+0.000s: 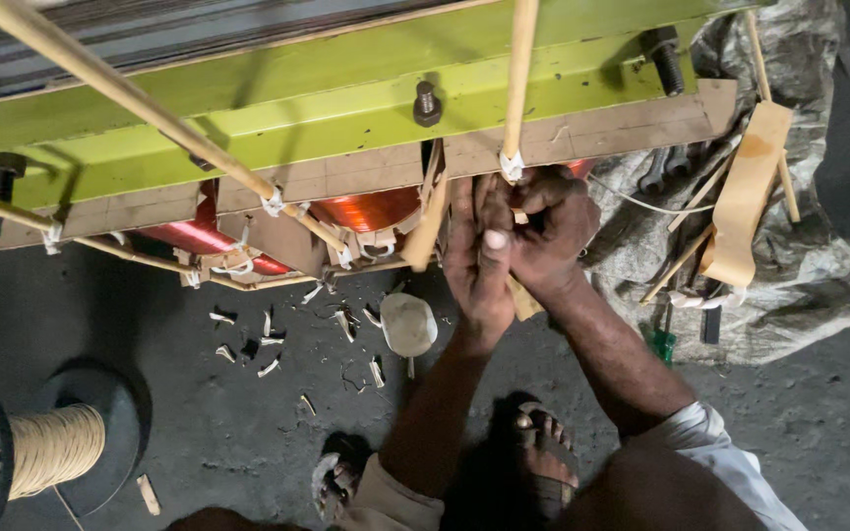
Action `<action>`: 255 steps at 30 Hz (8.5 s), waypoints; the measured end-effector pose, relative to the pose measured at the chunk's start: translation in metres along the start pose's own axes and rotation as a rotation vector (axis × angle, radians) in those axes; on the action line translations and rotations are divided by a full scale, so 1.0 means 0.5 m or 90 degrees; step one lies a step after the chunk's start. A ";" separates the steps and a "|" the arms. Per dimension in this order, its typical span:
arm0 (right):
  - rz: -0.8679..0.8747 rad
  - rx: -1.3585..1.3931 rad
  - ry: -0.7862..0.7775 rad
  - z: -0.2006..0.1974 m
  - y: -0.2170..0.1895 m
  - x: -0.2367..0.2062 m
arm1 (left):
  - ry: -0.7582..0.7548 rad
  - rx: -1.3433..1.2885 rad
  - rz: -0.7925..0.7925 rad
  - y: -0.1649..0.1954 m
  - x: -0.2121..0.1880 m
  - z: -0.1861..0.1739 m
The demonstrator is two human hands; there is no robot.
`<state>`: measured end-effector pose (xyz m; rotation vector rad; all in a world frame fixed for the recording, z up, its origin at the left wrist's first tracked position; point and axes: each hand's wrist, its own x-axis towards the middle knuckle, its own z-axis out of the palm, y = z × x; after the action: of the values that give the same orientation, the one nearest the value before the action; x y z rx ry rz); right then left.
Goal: The person sits on the floor in front of a coil winding machine and ties knots with white string around wooden dowels and paper spacers, securing them to the machine frame. They pull the string tight, tear off small pieces, and work on successive dowel positions along the machine.
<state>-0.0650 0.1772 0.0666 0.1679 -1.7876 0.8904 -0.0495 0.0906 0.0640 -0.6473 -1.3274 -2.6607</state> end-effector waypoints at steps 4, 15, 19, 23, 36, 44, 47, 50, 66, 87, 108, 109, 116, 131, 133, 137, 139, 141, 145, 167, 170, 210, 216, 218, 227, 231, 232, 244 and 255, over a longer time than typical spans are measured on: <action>0.071 0.013 -0.015 -0.016 -0.009 -0.015 | -0.058 0.025 0.010 0.026 0.000 0.006; -0.078 -0.020 -0.180 -0.097 -0.009 -0.023 | -0.059 0.076 -0.015 -0.029 0.042 -0.033; -0.222 -0.063 -0.225 -0.138 0.045 0.039 | 0.006 0.109 -0.014 -0.040 0.049 -0.013; -0.333 -0.176 -0.238 -0.162 0.061 0.094 | 0.117 0.170 0.076 -0.052 0.040 0.034; -0.585 -0.216 -0.263 -0.114 0.044 0.174 | -0.003 -0.004 0.036 -0.077 0.071 0.006; -0.593 -0.299 -0.354 -0.137 -0.011 0.192 | -0.066 0.341 0.173 -0.071 0.069 -0.042; -0.548 -0.223 -0.364 -0.148 -0.020 0.190 | -0.087 0.397 0.140 -0.057 0.076 -0.036; -0.651 -0.256 -0.359 -0.147 -0.015 0.196 | -0.089 0.388 0.047 -0.052 0.093 -0.024; -0.266 -0.346 -0.575 -0.160 -0.101 0.206 | -0.242 0.083 -0.030 -0.115 0.107 -0.066; -0.147 -0.251 -0.600 -0.115 -0.274 0.176 | 0.072 0.222 0.280 -0.102 0.038 -0.026; 0.239 0.202 -0.226 -0.070 -0.019 0.043 | 0.172 -0.098 0.007 -0.094 0.065 0.024; 0.226 0.163 -0.224 -0.069 -0.020 0.042 | 0.168 -0.091 0.009 -0.091 0.062 0.024; 0.191 0.070 -0.166 -0.058 -0.031 0.053 | 0.250 -0.208 -0.017 -0.101 0.069 0.036; 0.155 0.019 -0.133 -0.040 -0.047 0.030 | 0.086 0.045 0.084 0.032 -0.007 0.018; 0.163 0.037 -0.127 -0.038 -0.051 0.026 | 0.066 0.082 0.052 0.042 -0.001 0.019; 0.108 -0.037 -0.125 -0.034 -0.060 0.014 | 0.021 0.019 -0.006 0.049 -0.001 0.029; 0.073 -0.083 -0.138 -0.040 -0.066 0.010 | 0.007 0.012 0.039 0.042 0.000 0.026; 0.093 -0.086 -0.158 -0.051 -0.073 0.009 | 0.004 0.043 0.066 0.027 0.004 0.021; 0.106 -0.089 -0.243 -0.089 -0.087 0.014 | 0.017 0.156 -0.008 -0.015 0.036 0.005; -0.270 -0.236 -0.134 -0.088 0.020 0.079 | 0.081 0.027 0.062 -0.062 0.057 0.033; -0.280 -0.234 -0.131 -0.089 0.005 0.083 | 0.036 -0.047 0.066 -0.096 0.065 0.021; 0.322 0.234 0.085 -0.171 -0.046 0.002 | 0.006 -0.333 -0.150 -0.106 0.064 -0.025; 0.242 0.267 0.007 -0.124 -0.048 -0.004 | 0.034 -0.243 -0.136 -0.084 0.073 -0.013; 0.239 0.210 0.021 -0.129 -0.055 0.014 | 0.036 -0.134 -0.128 -0.083 0.073 -0.005; 0.159 0.095 -0.065 -0.128 -0.128 0.031 | 0.169 0.329 0.284 -0.003 0.045 0.023; 0.146 0.050 -0.069 -0.101 -0.149 0.033 | 0.156 0.443 0.339 0.012 0.046 0.022; 0.140 0.046 -0.078 -0.094 -0.152 0.033 | 0.163 0.459 0.327 0.008 0.050 0.019; 0.025 0.092 -0.087 -0.091 -0.123 -0.011 | 0.190 -0.150 0.059 -0.073 0.050 0.025; 0.177 0.089 -0.141 -0.061 -0.029 0.042 | 0.282 -0.115 -0.071 -0.088 0.049 0.019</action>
<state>-0.0429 0.1928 0.0960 0.1114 -1.9849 1.2365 -0.0805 0.1276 0.0468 0.0146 -1.0345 -2.8045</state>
